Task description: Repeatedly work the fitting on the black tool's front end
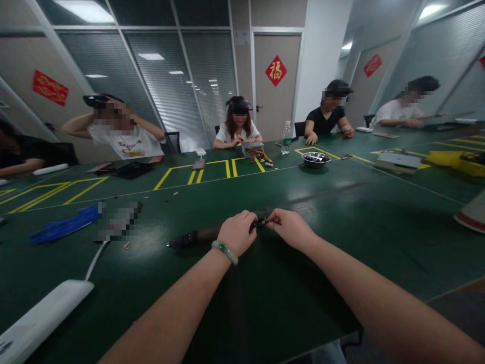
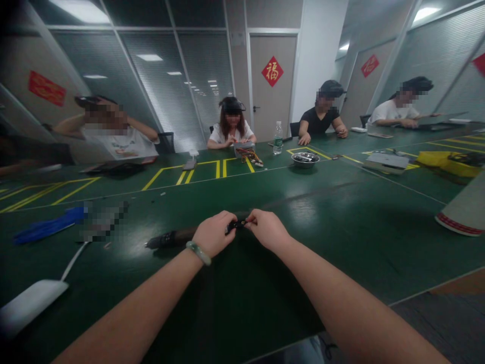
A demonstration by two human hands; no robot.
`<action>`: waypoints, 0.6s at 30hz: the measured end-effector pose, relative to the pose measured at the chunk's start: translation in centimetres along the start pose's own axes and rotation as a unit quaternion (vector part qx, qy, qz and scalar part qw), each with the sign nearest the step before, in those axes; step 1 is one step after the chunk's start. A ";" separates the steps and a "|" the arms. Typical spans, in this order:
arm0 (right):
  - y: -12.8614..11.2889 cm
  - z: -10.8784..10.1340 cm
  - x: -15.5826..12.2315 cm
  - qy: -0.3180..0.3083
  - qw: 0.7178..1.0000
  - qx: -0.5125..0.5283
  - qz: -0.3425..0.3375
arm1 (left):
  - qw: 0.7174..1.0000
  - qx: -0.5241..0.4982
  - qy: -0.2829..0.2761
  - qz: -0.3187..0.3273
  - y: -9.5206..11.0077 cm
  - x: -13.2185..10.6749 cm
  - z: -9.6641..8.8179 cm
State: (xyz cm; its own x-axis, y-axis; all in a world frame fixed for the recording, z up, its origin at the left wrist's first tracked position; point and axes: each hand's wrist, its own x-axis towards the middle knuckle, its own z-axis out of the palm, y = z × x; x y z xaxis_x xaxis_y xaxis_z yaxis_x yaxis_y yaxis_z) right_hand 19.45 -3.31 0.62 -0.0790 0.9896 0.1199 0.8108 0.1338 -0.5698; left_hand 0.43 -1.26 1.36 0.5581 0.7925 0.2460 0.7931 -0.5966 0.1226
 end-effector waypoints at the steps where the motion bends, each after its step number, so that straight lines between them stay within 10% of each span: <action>1: -0.1 0.0 0.0 0.004 1.000 -0.019 -0.004 | 1.000 0.002 0.005 -0.002 0.1 0.1 0.2; 18: -0.5 0.9 0.7 0.012 0.987 -0.122 -0.099 | 0.998 -0.047 0.026 0.024 -1.4 0.7 1.3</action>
State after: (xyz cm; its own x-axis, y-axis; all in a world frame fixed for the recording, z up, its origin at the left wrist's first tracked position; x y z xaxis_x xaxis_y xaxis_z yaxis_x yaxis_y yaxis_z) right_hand 18.42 -2.69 0.26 -0.2391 0.9435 0.2295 0.8969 0.3052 -0.3200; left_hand 0.03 0.28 0.15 0.5792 0.7565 0.3037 0.7378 -0.6449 0.1993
